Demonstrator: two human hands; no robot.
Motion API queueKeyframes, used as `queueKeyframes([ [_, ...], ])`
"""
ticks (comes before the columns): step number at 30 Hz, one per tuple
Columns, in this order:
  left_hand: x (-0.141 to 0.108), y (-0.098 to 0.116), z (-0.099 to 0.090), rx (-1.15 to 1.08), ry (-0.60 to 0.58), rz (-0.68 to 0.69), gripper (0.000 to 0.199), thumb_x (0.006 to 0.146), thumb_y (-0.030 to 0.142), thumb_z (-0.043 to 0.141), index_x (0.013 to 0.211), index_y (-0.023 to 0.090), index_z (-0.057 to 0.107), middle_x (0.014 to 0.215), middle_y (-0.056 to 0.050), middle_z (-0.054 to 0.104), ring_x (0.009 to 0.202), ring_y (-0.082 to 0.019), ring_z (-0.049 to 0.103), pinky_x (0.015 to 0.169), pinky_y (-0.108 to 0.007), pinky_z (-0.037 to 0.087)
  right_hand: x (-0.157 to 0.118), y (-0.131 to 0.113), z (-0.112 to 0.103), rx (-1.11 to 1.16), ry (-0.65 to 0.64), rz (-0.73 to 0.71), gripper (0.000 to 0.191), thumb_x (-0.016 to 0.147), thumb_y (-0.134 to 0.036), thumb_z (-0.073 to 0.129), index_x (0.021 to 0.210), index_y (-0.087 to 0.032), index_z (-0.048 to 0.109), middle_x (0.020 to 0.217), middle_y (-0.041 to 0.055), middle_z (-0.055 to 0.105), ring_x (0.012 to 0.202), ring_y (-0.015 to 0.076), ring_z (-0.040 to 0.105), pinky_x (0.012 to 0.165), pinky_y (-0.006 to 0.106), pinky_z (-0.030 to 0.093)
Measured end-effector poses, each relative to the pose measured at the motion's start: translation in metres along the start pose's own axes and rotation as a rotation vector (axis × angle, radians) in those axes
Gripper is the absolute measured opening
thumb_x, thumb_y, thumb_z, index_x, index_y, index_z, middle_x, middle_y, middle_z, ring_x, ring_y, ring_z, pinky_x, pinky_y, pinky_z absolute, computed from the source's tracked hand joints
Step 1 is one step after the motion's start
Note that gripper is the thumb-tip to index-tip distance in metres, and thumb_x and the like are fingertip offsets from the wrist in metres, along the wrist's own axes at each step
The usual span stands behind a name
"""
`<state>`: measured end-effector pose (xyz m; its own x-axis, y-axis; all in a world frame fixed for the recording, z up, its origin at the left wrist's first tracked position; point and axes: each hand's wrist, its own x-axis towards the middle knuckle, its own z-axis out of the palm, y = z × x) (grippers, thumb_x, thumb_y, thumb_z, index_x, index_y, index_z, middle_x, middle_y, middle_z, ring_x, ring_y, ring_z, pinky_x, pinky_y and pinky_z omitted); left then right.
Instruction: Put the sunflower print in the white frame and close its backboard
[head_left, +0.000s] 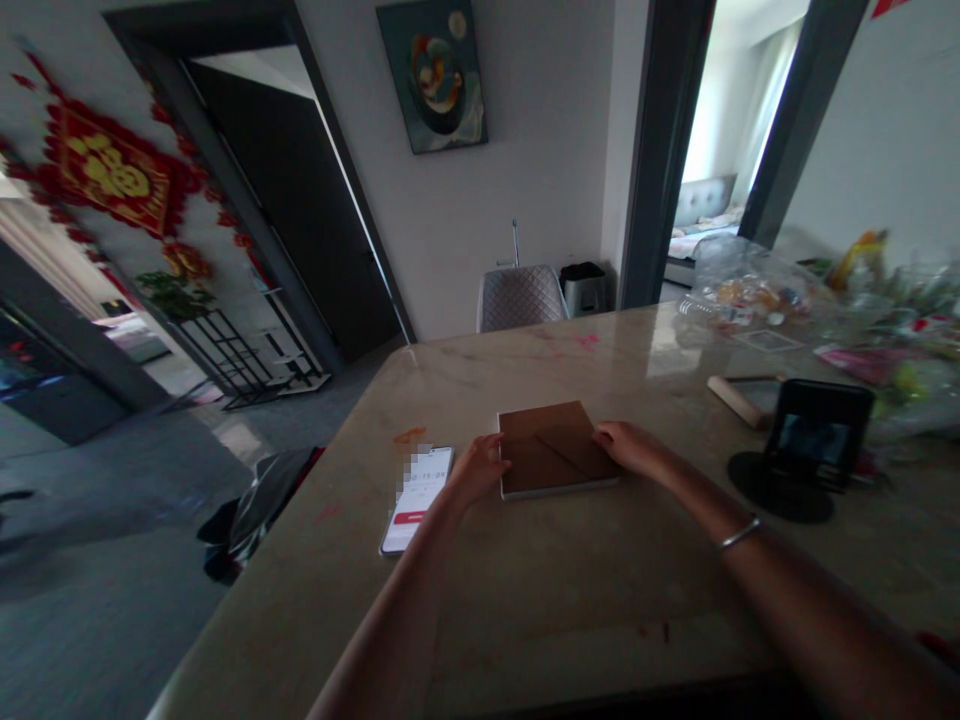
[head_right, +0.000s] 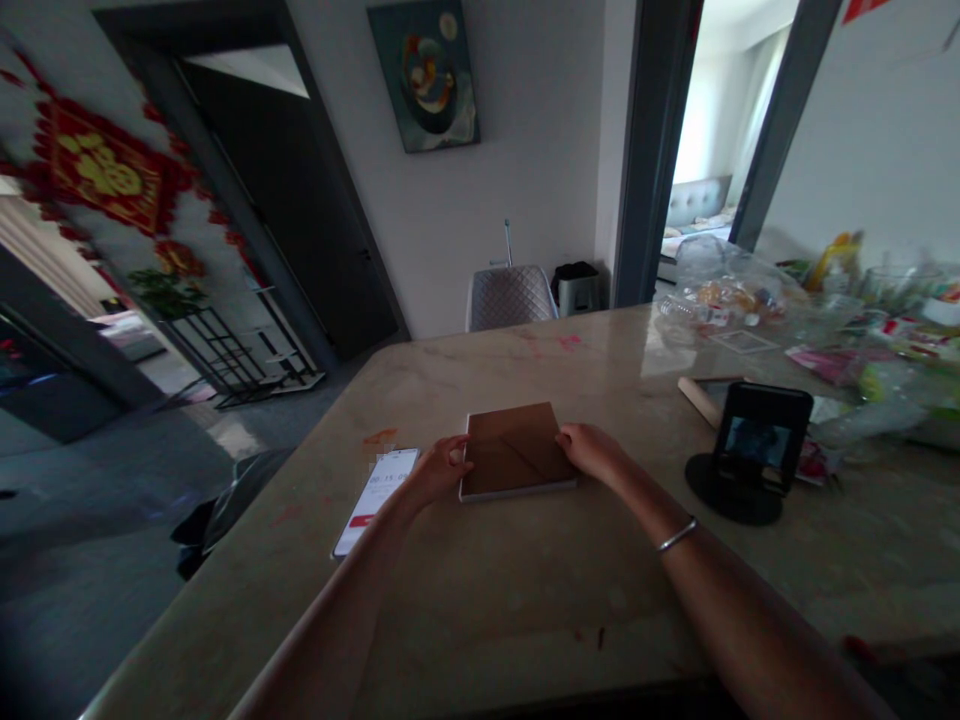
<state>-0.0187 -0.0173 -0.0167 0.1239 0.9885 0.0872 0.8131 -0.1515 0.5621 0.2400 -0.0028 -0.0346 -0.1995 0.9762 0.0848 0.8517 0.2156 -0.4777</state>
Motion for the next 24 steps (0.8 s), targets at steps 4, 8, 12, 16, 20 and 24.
queueKeyframes([
  [4, 0.000, 0.001, 0.001, -0.025, 0.016, -0.029, 0.049, 0.065, 0.017, 0.059, 0.113, 0.016, 0.053, 0.110, -0.011, 0.056, 0.089, -0.020, 0.057, 0.078, -0.028, 0.040, 0.002, 0.003, 0.002, 0.040, 0.000, 0.015, 0.024, 0.079, -0.028, 0.039, 0.069, -0.018, 0.058, 0.067, 0.0055, 0.061, 0.064, 0.0153, 0.053, 0.054, 0.023, 0.029],
  [8, 0.000, 0.001, 0.001, -0.068, 0.024, -0.033, 0.048, 0.064, 0.017, 0.060, 0.111, 0.014, 0.054, 0.098, -0.010, 0.062, 0.086, -0.020, 0.057, 0.076, -0.028, 0.041, 0.007, 0.005, 0.005, 0.104, 0.036, 0.063, 0.023, 0.078, -0.028, 0.041, 0.064, -0.017, 0.057, 0.063, 0.0043, 0.059, 0.059, 0.0136, 0.050, 0.053, 0.023, 0.028],
  [12, -0.001, 0.000, 0.002, -0.082, 0.041, -0.010, 0.047, 0.064, 0.015, 0.059, 0.110, 0.013, 0.055, 0.092, -0.010, 0.063, 0.083, -0.020, 0.058, 0.075, -0.029, 0.041, 0.012, 0.011, 0.008, 0.212, 0.029, 0.132, 0.024, 0.075, -0.031, 0.045, 0.057, -0.017, 0.053, 0.055, 0.0009, 0.053, 0.053, 0.0117, 0.045, 0.050, 0.023, 0.026],
  [16, -0.001, -0.001, 0.003, -0.087, 0.040, -0.010, 0.046, 0.064, 0.014, 0.059, 0.110, 0.014, 0.055, 0.091, -0.010, 0.064, 0.082, -0.020, 0.059, 0.074, -0.028, 0.041, 0.013, 0.017, 0.010, 0.391, -0.013, 0.165, 0.026, 0.071, -0.037, 0.048, 0.055, -0.017, 0.050, 0.050, -0.0023, 0.047, 0.049, 0.0106, 0.041, 0.049, 0.023, 0.026],
  [20, -0.001, -0.001, 0.002, -0.086, 0.034, -0.043, 0.046, 0.064, 0.014, 0.058, 0.110, 0.016, 0.055, 0.090, -0.009, 0.065, 0.083, -0.020, 0.059, 0.075, -0.028, 0.041, 0.011, 0.017, 0.008, 0.531, -0.016, 0.149, 0.024, 0.067, -0.039, 0.051, 0.055, -0.018, 0.049, 0.051, -0.0034, 0.046, 0.050, 0.0101, 0.039, 0.051, 0.023, 0.028],
  [24, 0.003, -0.004, 0.004, -0.133, 0.052, -0.062, 0.046, 0.064, 0.012, 0.057, 0.109, 0.019, 0.055, 0.096, -0.007, 0.064, 0.085, -0.019, 0.059, 0.074, -0.027, 0.042, 0.007, 0.014, 0.001, 0.659, -0.031, 0.080, 0.027, 0.065, -0.044, 0.053, 0.061, -0.018, 0.052, 0.057, -0.0022, 0.051, 0.055, 0.0117, 0.044, 0.057, 0.025, 0.032],
])
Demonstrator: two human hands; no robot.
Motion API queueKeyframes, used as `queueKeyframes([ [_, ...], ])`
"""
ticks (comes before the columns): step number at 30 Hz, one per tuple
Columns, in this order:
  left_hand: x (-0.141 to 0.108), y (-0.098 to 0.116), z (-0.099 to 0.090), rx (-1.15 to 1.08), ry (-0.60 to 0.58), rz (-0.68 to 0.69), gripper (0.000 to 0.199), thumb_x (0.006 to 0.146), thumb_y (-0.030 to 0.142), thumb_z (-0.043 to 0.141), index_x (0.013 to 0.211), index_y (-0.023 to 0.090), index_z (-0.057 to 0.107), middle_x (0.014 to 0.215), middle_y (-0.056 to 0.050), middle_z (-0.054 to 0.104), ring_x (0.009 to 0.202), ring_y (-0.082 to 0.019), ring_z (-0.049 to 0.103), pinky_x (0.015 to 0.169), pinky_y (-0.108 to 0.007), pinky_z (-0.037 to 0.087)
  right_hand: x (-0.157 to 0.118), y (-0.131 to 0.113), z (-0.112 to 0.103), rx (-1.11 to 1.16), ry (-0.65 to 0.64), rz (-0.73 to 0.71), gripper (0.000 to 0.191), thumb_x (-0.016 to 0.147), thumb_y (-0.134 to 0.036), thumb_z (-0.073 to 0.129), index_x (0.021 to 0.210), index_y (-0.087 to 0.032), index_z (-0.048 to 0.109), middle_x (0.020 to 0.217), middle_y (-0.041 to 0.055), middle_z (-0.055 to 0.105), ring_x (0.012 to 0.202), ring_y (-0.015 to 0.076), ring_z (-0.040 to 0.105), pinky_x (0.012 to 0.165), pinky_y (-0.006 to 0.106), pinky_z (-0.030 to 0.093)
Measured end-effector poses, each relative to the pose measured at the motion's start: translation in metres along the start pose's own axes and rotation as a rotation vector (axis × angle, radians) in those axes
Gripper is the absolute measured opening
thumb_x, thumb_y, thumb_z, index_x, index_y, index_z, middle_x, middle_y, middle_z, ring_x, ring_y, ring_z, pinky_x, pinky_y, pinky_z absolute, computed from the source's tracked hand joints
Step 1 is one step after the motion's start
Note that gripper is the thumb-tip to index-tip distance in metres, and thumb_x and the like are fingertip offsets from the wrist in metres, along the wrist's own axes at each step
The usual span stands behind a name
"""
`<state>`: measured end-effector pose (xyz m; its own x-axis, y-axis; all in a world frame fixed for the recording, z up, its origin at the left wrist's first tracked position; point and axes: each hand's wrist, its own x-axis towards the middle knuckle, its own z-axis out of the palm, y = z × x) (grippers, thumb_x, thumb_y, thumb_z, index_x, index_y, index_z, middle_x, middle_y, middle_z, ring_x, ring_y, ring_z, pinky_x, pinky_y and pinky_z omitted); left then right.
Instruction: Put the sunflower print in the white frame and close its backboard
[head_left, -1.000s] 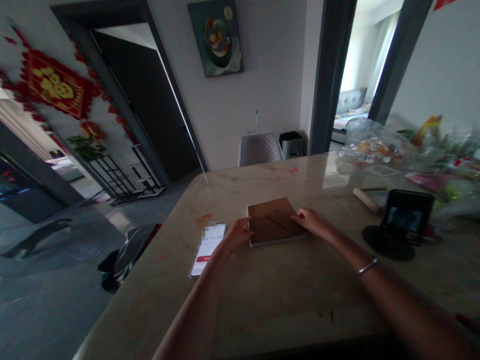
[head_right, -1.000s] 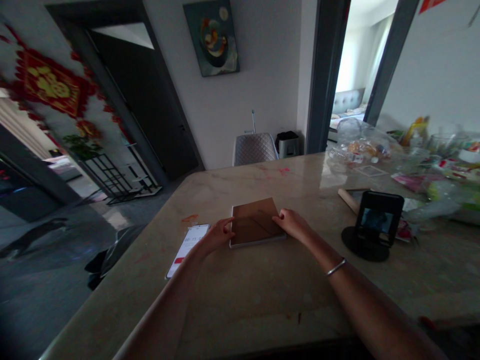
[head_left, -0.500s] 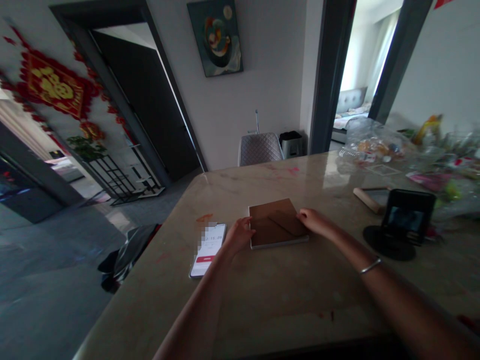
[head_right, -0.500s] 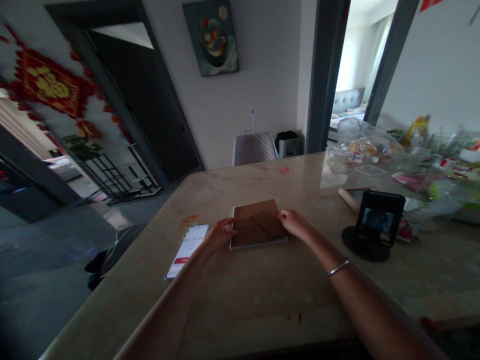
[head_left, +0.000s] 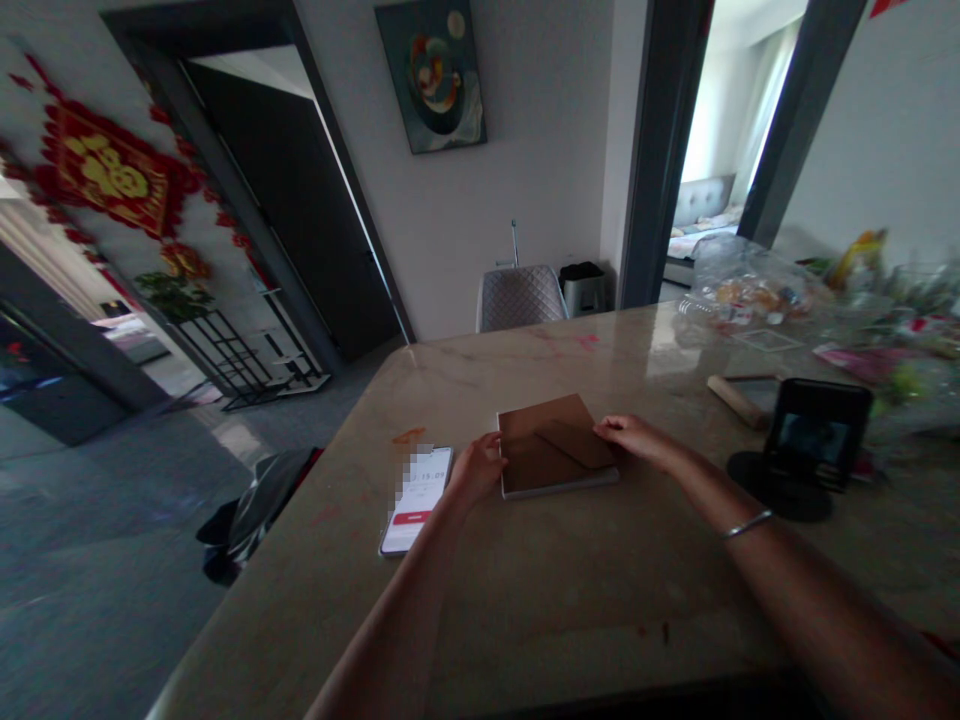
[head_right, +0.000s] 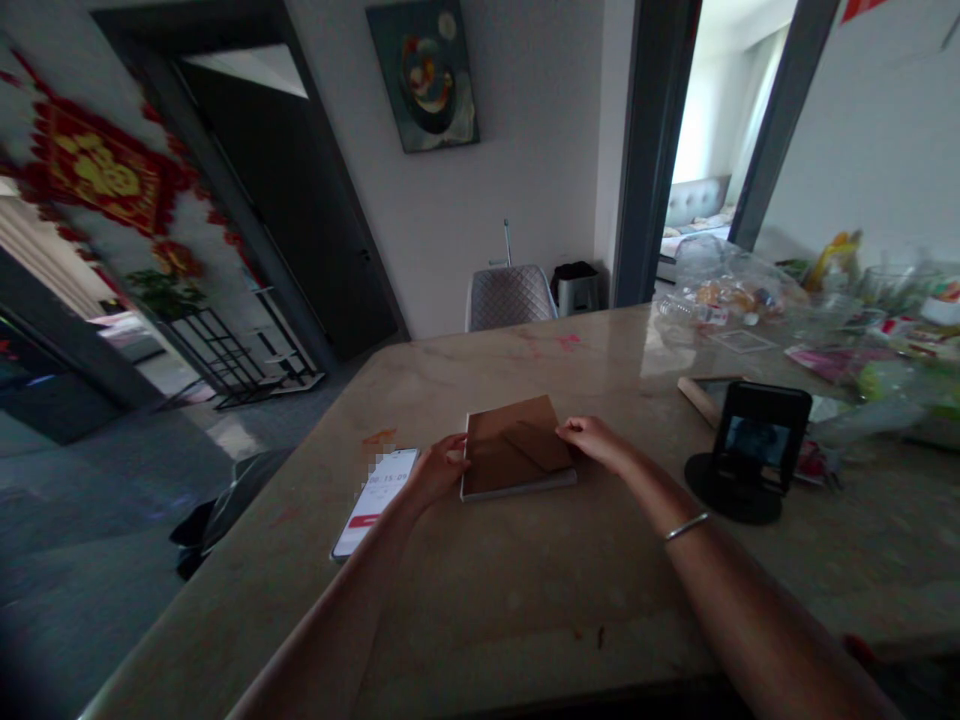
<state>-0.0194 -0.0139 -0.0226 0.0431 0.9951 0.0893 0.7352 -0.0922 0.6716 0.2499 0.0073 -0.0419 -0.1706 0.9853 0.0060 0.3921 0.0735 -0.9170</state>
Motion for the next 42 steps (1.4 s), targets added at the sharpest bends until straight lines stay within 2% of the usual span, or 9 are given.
queueKeyframes([
  [3, 0.004, -0.007, 0.004, -0.044, 0.010, -0.011, 0.048, 0.064, 0.012, 0.058, 0.111, 0.020, 0.053, 0.102, -0.006, 0.063, 0.086, -0.018, 0.060, 0.072, -0.026, 0.043, -0.003, -0.004, -0.001, 0.087, 0.005, -0.022, 0.027, 0.064, -0.046, 0.055, 0.066, -0.018, 0.054, 0.063, -0.0014, 0.055, 0.063, 0.0134, 0.048, 0.063, 0.026, 0.035],
  [8, 0.008, -0.016, 0.009, -0.168, 0.003, -0.005, 0.051, 0.065, 0.012, 0.057, 0.115, 0.019, 0.049, 0.105, -0.005, 0.062, 0.081, -0.016, 0.061, 0.069, -0.024, 0.045, -0.004, -0.005, 0.003, 0.211, 0.030, 0.052, 0.026, 0.065, -0.044, 0.056, 0.067, -0.019, 0.053, 0.067, 0.0001, 0.057, 0.068, 0.0149, 0.052, 0.064, 0.027, 0.039],
  [15, 0.005, -0.006, 0.010, -0.392, 0.041, -0.043, 0.050, 0.067, 0.007, 0.054, 0.115, 0.017, 0.048, 0.116, -0.008, 0.055, 0.075, -0.011, 0.061, 0.071, -0.023, 0.046, -0.002, -0.008, 0.002, 0.269, 0.147, 0.176, 0.023, 0.064, -0.029, 0.062, 0.082, -0.019, 0.050, 0.078, 0.0029, 0.058, 0.072, 0.0145, 0.055, 0.064, 0.026, 0.043],
  [18, 0.005, -0.004, 0.008, -0.431, 0.051, -0.045, 0.049, 0.066, 0.006, 0.055, 0.114, 0.016, 0.049, 0.117, -0.008, 0.054, 0.077, -0.011, 0.060, 0.074, -0.024, 0.046, -0.005, -0.013, 0.000, 0.351, 0.090, 0.217, 0.027, 0.065, -0.026, 0.063, 0.089, -0.019, 0.051, 0.087, 0.0060, 0.060, 0.079, 0.0161, 0.057, 0.067, 0.027, 0.046],
  [22, 0.004, -0.001, 0.005, -0.508, 0.053, -0.059, 0.050, 0.066, 0.004, 0.054, 0.114, 0.016, 0.048, 0.119, -0.009, 0.052, 0.078, -0.010, 0.059, 0.074, -0.023, 0.045, -0.006, -0.014, -0.001, 0.383, -0.014, 0.216, 0.022, 0.066, -0.023, 0.062, 0.086, -0.019, 0.054, 0.092, 0.0070, 0.063, 0.083, 0.0171, 0.058, 0.069, 0.028, 0.047],
  [29, -0.001, 0.007, 0.004, -0.653, -0.008, -0.096, 0.046, 0.067, 0.004, 0.051, 0.112, 0.014, 0.048, 0.113, -0.011, 0.054, 0.089, -0.014, 0.056, 0.069, -0.022, 0.045, -0.010, -0.020, -0.002, 0.349, 0.008, 0.244, 0.015, 0.066, -0.020, 0.059, 0.080, -0.020, 0.053, 0.086, 0.0047, 0.062, 0.077, 0.0146, 0.058, 0.066, 0.026, 0.046],
  [32, -0.002, 0.007, 0.003, -0.679, -0.045, -0.103, 0.039, 0.068, 0.005, 0.051, 0.106, 0.013, 0.050, 0.111, -0.011, 0.054, 0.089, -0.015, 0.056, 0.065, -0.022, 0.045, -0.013, -0.025, -0.002, 0.363, -0.001, 0.220, 0.014, 0.068, -0.030, 0.058, 0.075, -0.020, 0.052, 0.083, 0.0040, 0.060, 0.075, 0.0140, 0.056, 0.063, 0.025, 0.045],
  [36, -0.003, 0.009, 0.002, -0.696, -0.062, -0.111, 0.041, 0.067, 0.003, 0.051, 0.106, 0.013, 0.049, 0.109, -0.011, 0.053, 0.085, -0.014, 0.056, 0.062, -0.021, 0.045, -0.009, -0.025, -0.001, 0.314, 0.140, 0.162, 0.026, 0.069, -0.045, 0.052, 0.071, -0.020, 0.049, 0.078, 0.0030, 0.058, 0.071, 0.0143, 0.055, 0.058, 0.024, 0.043],
  [42, -0.011, 0.022, 0.003, -0.706, -0.173, -0.089, 0.039, 0.065, 0.002, 0.051, 0.102, 0.014, 0.050, 0.105, -0.009, 0.055, 0.083, -0.013, 0.055, 0.064, -0.022, 0.045, -0.007, -0.023, -0.004, 0.366, 0.272, 0.162, 0.027, 0.066, -0.047, 0.050, 0.075, -0.021, 0.049, 0.074, 0.0014, 0.058, 0.065, 0.0138, 0.055, 0.054, 0.023, 0.039],
])
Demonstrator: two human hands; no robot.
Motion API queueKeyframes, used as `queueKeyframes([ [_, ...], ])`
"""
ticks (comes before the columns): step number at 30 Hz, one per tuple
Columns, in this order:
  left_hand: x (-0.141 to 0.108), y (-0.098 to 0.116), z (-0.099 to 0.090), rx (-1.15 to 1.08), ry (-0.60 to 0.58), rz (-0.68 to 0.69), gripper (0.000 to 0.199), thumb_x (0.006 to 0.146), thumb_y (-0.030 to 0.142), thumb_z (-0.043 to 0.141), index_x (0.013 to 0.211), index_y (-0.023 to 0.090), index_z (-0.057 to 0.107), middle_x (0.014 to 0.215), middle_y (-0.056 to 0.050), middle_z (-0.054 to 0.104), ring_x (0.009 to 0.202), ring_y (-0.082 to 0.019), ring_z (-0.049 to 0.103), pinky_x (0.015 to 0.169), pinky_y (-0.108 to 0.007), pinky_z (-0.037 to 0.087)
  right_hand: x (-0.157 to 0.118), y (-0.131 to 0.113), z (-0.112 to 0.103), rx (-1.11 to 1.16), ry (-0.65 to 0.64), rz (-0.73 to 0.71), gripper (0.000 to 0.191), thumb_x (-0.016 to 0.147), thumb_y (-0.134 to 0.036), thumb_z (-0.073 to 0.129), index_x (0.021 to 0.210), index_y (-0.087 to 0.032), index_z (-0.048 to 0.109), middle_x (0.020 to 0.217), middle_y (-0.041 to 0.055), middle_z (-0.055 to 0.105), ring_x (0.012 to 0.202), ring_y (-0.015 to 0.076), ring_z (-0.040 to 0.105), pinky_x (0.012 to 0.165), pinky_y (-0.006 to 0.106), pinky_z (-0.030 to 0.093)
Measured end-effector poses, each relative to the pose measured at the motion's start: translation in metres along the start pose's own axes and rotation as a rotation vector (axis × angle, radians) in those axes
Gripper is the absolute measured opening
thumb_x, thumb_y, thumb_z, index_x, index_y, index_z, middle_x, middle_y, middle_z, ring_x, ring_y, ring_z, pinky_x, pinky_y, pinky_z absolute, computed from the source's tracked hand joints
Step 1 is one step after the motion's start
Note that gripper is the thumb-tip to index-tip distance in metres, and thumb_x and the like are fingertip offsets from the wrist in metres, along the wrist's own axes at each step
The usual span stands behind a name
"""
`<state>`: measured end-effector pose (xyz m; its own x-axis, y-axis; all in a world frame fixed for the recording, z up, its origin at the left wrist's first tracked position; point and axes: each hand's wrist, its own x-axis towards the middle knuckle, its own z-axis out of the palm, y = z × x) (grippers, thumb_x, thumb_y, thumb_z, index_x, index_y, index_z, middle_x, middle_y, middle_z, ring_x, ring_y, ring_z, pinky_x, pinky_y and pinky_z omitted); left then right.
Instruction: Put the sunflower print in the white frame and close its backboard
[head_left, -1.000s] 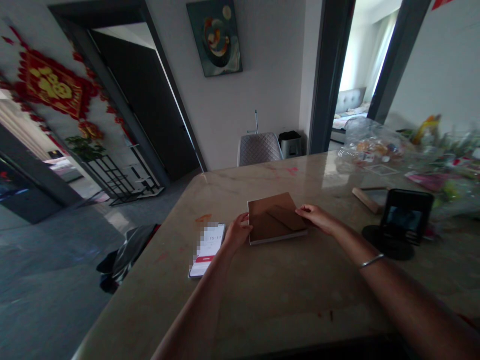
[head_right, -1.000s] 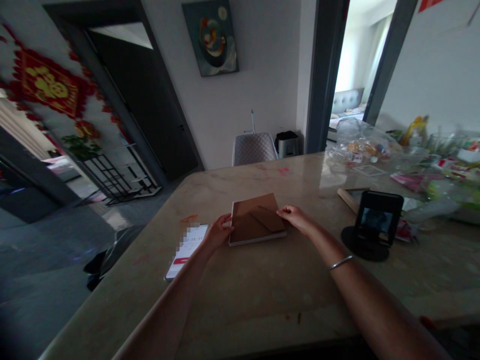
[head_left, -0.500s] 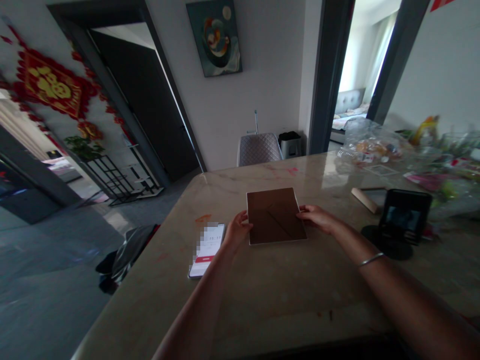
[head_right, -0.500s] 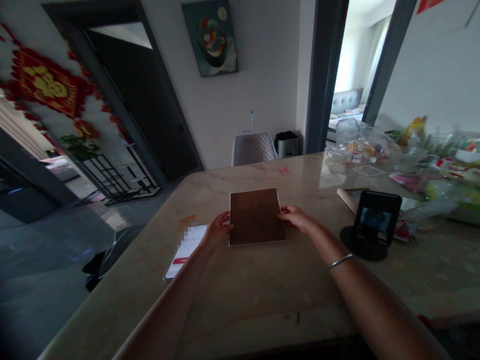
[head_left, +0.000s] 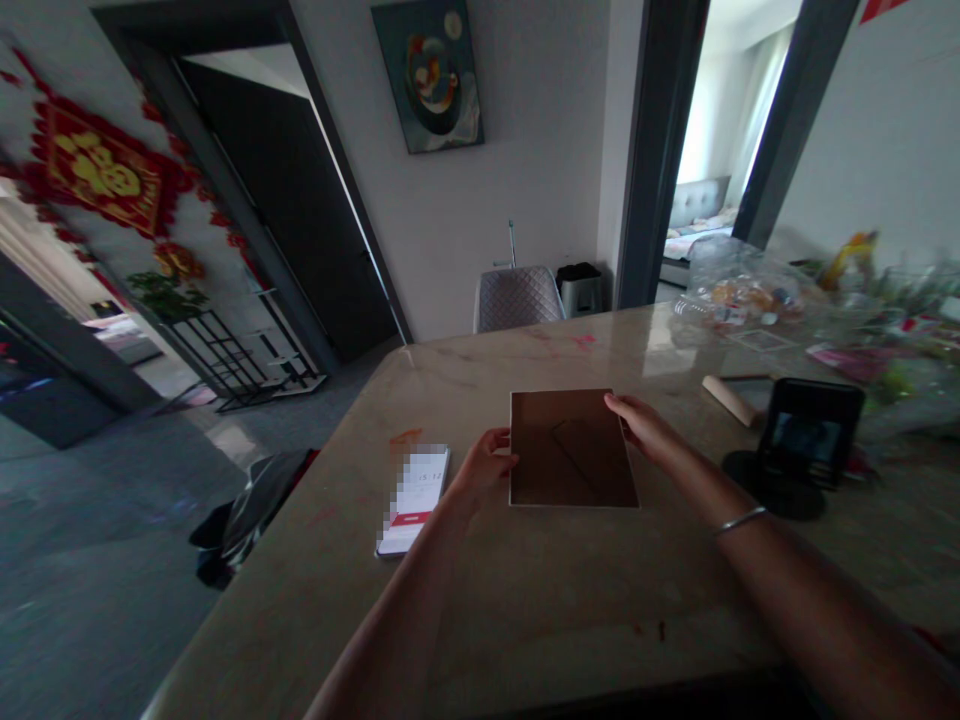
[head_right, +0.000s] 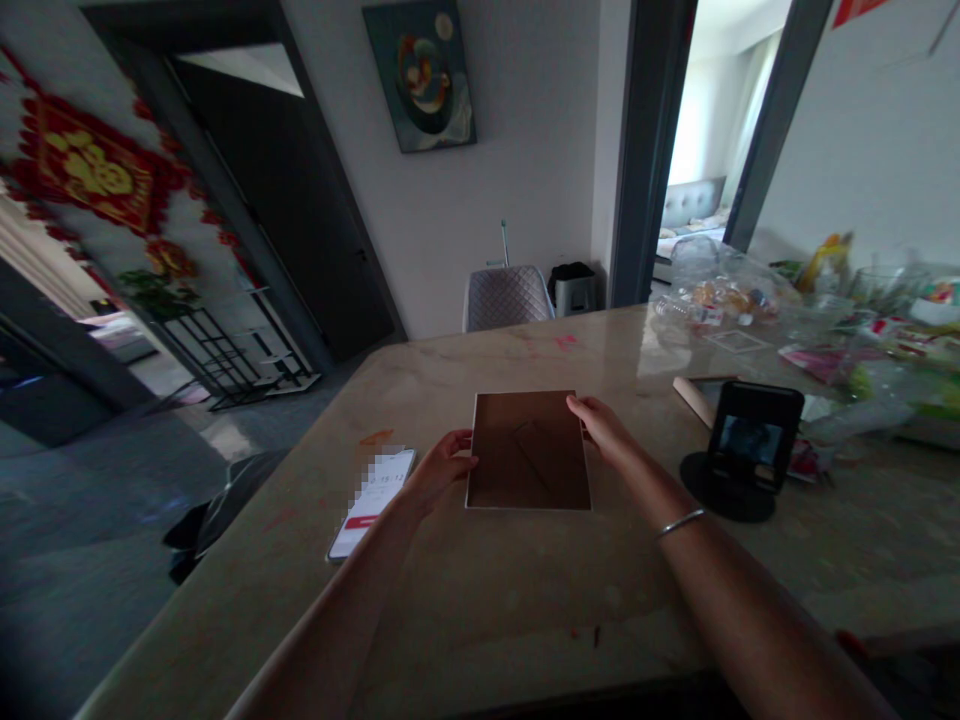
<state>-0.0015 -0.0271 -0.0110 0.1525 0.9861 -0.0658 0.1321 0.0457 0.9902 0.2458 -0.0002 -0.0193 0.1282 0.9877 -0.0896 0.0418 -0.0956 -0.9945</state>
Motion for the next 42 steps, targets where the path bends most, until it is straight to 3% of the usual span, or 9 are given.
queueKeyframes([
  [5, -0.005, 0.005, 0.003, 0.018, -0.017, -0.038, 0.037, 0.065, 0.004, 0.051, 0.101, 0.015, 0.049, 0.103, -0.008, 0.055, 0.080, -0.012, 0.055, 0.063, -0.022, 0.044, 0.007, 0.006, -0.003, -0.041, 0.046, -0.060, 0.026, 0.064, -0.045, 0.052, 0.072, -0.020, 0.048, 0.063, -0.0004, 0.054, 0.057, 0.0135, 0.051, 0.049, 0.024, 0.036],
  [9, -0.006, 0.006, 0.004, 0.050, -0.030, -0.091, 0.035, 0.068, 0.009, 0.053, 0.102, 0.015, 0.050, 0.099, -0.007, 0.058, 0.074, -0.010, 0.055, 0.059, -0.020, 0.043, 0.012, 0.010, -0.003, -0.130, 0.090, -0.163, 0.032, 0.065, -0.051, 0.049, 0.067, -0.019, 0.047, 0.061, -0.0004, 0.053, 0.062, 0.0153, 0.052, 0.055, 0.026, 0.037],
  [17, 0.002, 0.002, -0.005, 0.087, 0.187, -0.056, 0.034, 0.070, 0.010, 0.050, 0.103, 0.015, 0.050, 0.098, -0.007, 0.058, 0.069, -0.009, 0.055, 0.052, -0.017, 0.042, -0.005, 0.006, 0.006, -0.136, -0.245, -0.027, 0.031, 0.073, -0.045, 0.050, 0.092, -0.021, 0.054, 0.101, 0.0063, 0.059, 0.090, 0.0180, 0.055, 0.068, 0.026, 0.042],
  [23, 0.010, -0.006, -0.014, 0.070, 0.213, -0.030, 0.032, 0.071, 0.011, 0.050, 0.102, 0.015, 0.051, 0.097, -0.007, 0.059, 0.076, -0.012, 0.057, 0.059, -0.021, 0.045, 0.004, 0.021, 0.005, -0.153, -0.420, -0.055, 0.031, 0.068, -0.036, 0.059, 0.092, -0.017, 0.056, 0.095, 0.0057, 0.063, 0.086, 0.0190, 0.057, 0.074, 0.031, 0.043],
  [31, 0.006, -0.007, -0.008, 0.025, 0.072, -0.015, 0.054, 0.064, 0.003, 0.058, 0.114, 0.017, 0.043, 0.095, -0.006, 0.057, 0.074, -0.011, 0.057, 0.069, -0.026, 0.046, 0.013, 0.027, 0.002, -0.214, -0.355, -0.067, 0.023, 0.065, -0.030, 0.061, 0.083, -0.015, 0.056, 0.085, 0.0055, 0.064, 0.075, 0.0175, 0.058, 0.067, 0.030, 0.044],
  [38, 0.010, -0.011, -0.012, -0.039, 0.085, -0.017, 0.055, 0.065, 0.004, 0.057, 0.116, 0.017, 0.041, 0.088, -0.005, 0.057, 0.072, -0.011, 0.057, 0.069, -0.027, 0.046, 0.007, 0.024, 0.006, -0.207, -0.402, -0.145, 0.037, 0.066, -0.041, 0.060, 0.094, -0.017, 0.056, 0.099, 0.0067, 0.062, 0.089, 0.0207, 0.057, 0.077, 0.033, 0.042],
  [42, 0.008, -0.009, -0.011, -0.069, 0.087, -0.061, 0.045, 0.068, 0.010, 0.057, 0.110, 0.016, 0.044, 0.089, -0.006, 0.059, 0.074, -0.013, 0.058, 0.066, -0.026, 0.046, 0.004, 0.020, 0.011, -0.286, -0.208, -0.174, 0.039, 0.068, -0.047, 0.056, 0.094, -0.018, 0.056, 0.100, 0.0094, 0.061, 0.092, 0.0216, 0.055, 0.077, 0.031, 0.041],
])
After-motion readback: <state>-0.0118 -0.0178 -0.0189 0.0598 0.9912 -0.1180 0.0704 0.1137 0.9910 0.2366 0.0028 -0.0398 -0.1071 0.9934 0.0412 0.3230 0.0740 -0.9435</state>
